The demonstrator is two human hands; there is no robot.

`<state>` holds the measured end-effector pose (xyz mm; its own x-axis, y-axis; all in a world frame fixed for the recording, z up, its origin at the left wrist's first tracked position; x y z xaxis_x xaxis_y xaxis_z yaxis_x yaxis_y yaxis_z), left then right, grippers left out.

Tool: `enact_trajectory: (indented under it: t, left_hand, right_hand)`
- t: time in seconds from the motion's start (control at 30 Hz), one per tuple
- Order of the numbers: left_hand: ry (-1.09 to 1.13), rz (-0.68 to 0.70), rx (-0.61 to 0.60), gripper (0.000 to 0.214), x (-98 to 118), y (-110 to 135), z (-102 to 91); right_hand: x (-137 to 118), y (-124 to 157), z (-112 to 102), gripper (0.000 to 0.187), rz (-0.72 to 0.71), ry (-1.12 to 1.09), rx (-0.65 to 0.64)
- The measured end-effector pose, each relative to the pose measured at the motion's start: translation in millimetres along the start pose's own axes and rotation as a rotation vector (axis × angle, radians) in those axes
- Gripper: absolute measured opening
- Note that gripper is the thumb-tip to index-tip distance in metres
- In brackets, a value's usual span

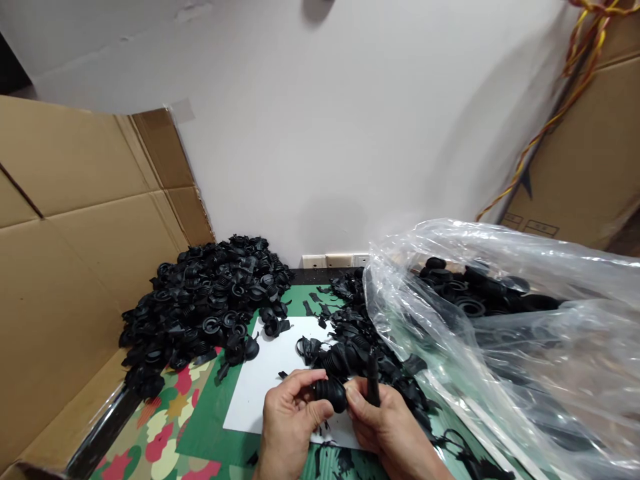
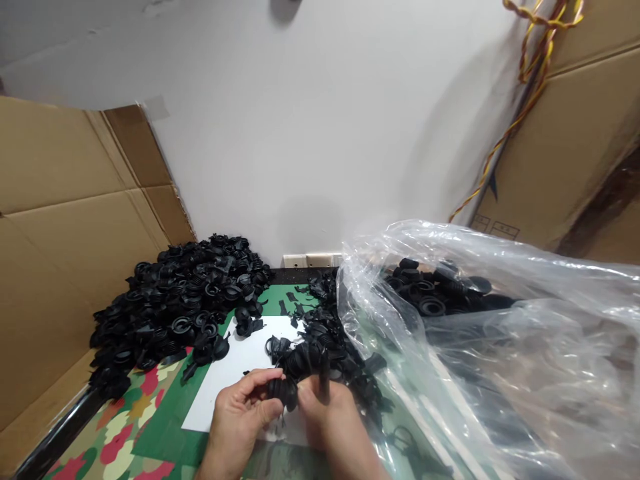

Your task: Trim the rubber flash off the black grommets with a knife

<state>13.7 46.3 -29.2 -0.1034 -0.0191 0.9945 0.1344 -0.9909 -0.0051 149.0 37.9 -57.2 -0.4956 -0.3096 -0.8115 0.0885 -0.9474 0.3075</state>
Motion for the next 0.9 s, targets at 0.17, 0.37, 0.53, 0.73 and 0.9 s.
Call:
enact_trajectory:
  t: [0.17, 0.37, 0.53, 0.73, 0.9]
  left_hand:
    - [0.01, 0.032, -0.006, 0.03, 0, 1, -0.3]
    - [0.025, 0.041, -0.022, 0.031, -7, 1, -2.3]
    - [0.045, 0.054, -0.015, 0.031, -14, 1, -4.2]
    - [0.017, 0.025, 0.014, 0.029, -14, 1, -3.9]
    - [0.042, 0.049, 0.007, 0.029, -16, 1, -4.5]
  right_hand:
    - [-1, 2, 3, 0.048, 0.028, -0.016, -0.013]
    - [-1, 2, 3, 0.048, 0.04, -0.003, -0.003]
    - [-1, 2, 4, 0.05, 0.061, -0.022, -0.016]
    - [2, 0, 3, 0.051, 0.079, -0.028, -0.014]
    - [2, 0, 3, 0.05, 0.082, -0.038, -0.015]
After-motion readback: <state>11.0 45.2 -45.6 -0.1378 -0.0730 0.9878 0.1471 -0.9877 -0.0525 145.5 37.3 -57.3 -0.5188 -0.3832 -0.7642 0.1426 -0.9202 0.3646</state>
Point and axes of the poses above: each hand's wrist, its own y-axis away from the middle knuckle, its own z-axis out of the palm, x = y × z, the point moved 3 cm from there along -y, towards the middle knuckle, and after that the axes turned 4 degrees about x, right-handed, at the moved point
